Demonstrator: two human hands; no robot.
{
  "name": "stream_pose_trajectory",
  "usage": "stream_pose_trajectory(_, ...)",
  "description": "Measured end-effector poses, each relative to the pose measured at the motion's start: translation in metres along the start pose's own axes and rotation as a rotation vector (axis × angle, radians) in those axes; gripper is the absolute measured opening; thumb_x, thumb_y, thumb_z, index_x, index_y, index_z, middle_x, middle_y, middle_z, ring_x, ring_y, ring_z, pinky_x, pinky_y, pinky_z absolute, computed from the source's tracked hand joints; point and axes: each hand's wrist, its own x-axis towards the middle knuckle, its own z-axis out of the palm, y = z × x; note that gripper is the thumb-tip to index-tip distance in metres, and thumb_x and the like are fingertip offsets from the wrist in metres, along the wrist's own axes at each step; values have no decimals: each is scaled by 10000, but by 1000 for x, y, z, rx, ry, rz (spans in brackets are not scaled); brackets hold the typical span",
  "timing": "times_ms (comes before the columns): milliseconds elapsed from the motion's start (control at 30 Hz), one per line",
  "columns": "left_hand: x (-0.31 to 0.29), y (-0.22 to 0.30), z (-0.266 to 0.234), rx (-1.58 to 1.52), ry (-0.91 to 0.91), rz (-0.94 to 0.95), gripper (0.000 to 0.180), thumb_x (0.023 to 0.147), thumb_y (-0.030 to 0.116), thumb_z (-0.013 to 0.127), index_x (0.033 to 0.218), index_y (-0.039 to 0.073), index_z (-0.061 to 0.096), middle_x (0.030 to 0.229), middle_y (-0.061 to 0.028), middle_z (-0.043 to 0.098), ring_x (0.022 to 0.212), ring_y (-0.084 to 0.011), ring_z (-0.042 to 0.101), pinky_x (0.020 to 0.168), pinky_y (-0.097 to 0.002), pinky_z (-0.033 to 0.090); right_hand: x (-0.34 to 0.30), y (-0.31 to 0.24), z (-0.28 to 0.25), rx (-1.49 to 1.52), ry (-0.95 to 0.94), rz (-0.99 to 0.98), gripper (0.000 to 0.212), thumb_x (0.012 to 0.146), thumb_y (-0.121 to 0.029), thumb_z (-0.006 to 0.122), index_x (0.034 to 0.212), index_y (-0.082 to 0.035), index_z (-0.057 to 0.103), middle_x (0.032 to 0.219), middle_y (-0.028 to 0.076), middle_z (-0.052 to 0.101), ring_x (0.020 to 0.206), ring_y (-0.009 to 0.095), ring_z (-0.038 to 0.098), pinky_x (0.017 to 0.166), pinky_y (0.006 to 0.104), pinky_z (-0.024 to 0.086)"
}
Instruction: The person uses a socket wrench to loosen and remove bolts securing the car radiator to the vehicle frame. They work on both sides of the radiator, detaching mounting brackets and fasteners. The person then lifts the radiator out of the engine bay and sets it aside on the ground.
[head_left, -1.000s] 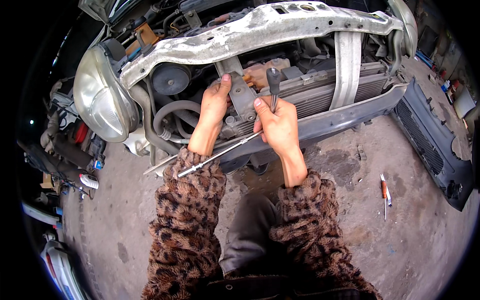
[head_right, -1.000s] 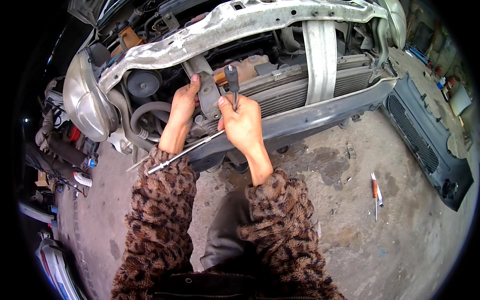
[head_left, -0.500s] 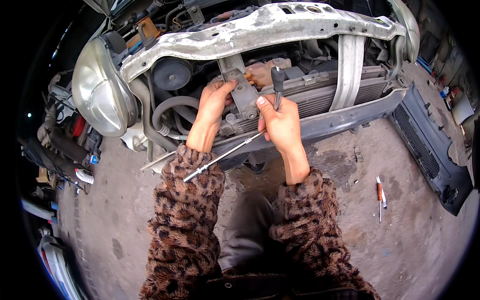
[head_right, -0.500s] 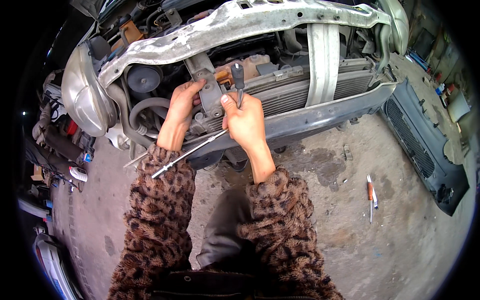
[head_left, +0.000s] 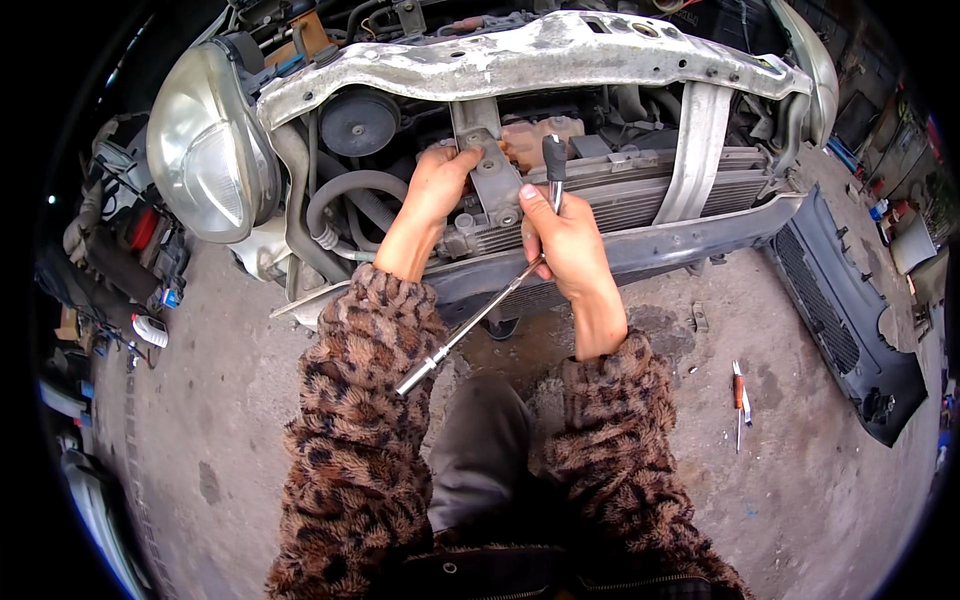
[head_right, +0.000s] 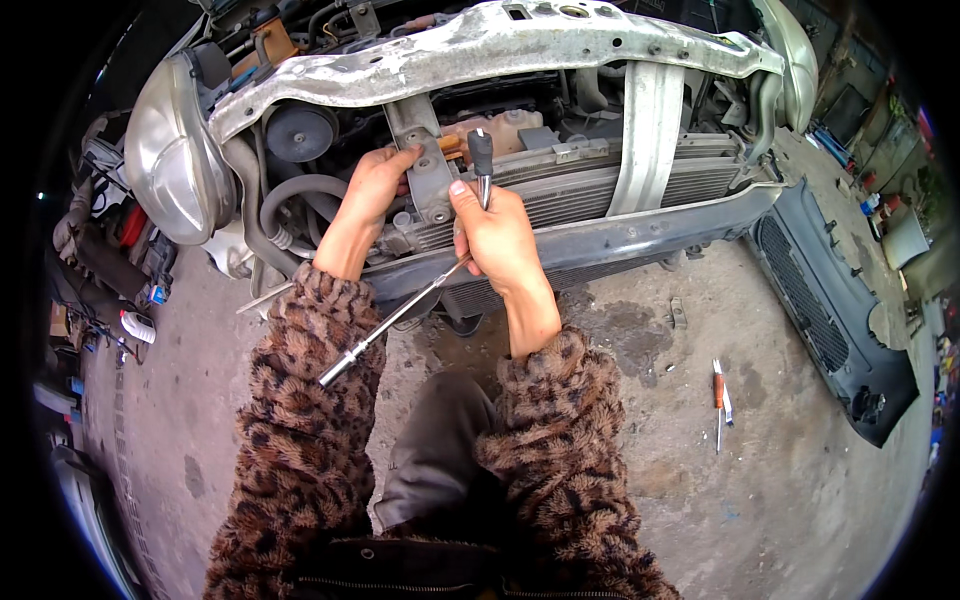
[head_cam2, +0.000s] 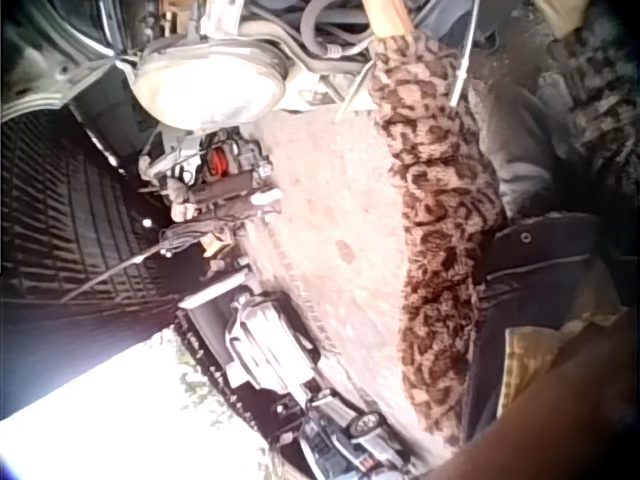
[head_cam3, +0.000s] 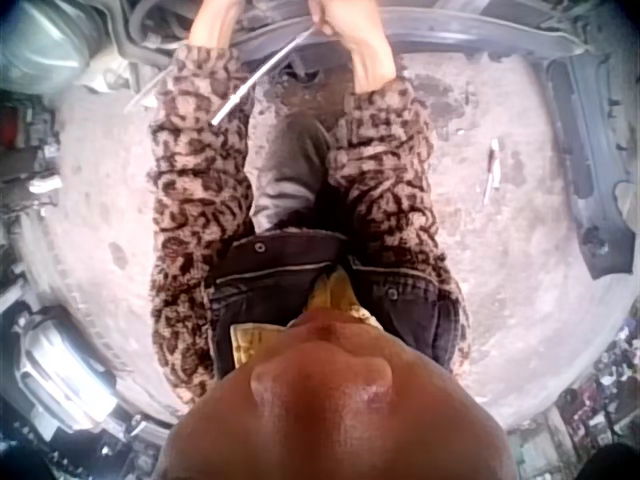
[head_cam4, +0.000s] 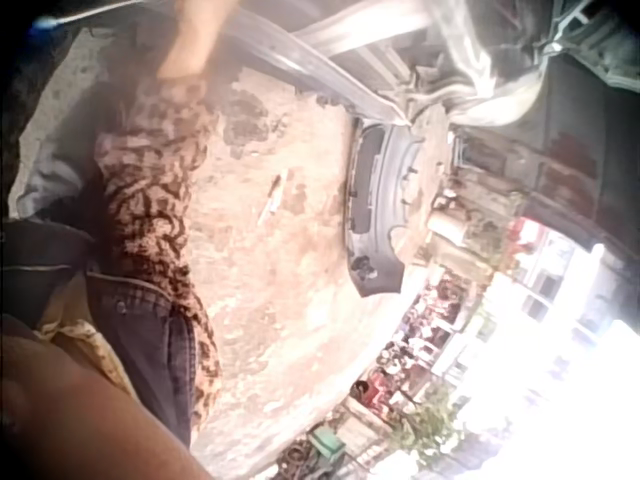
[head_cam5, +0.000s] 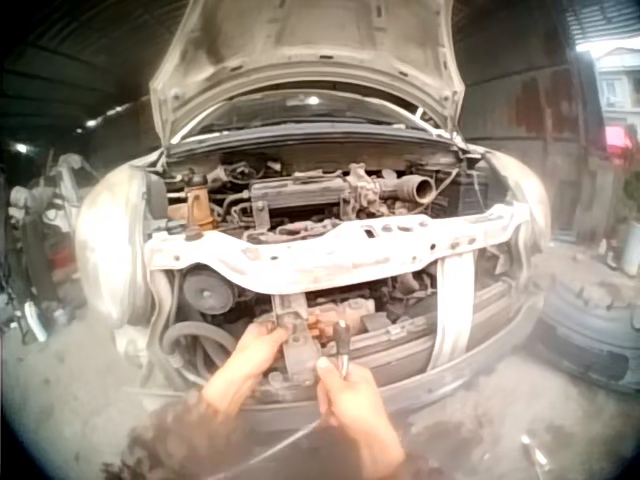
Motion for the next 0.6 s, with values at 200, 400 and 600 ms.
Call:
stream_pose_trajectory(200,2,4,-2,-19,5,-65,236,902,257,626,831,32,611,688,29,555,580,-50,459,554,-202,355,-3,-1,11,-12,149,6,314,966,-238,554,755,-6,553,507,30,482,355,93,404,328,262,304)
stream_pose_trajectory(400,3,-2,-4,-32,7,-17,255,896,172,596,927,-75,649,822,-85,670,651,-140,625,597,-260,487,-3,3,16,84,251,1,245,949,-200,578,905,38,621,541,13,481,376,84,407,332,257,324)
stream_pose_trajectory(600,4,-10,0,5,95,19,273,875,188,610,825,-74,669,742,-64,652,619,-111,588,570,-264,456,-4,7,15,7,230,-25,274,946,-244,590,920,29,596,583,13,479,398,82,393,339,235,318)
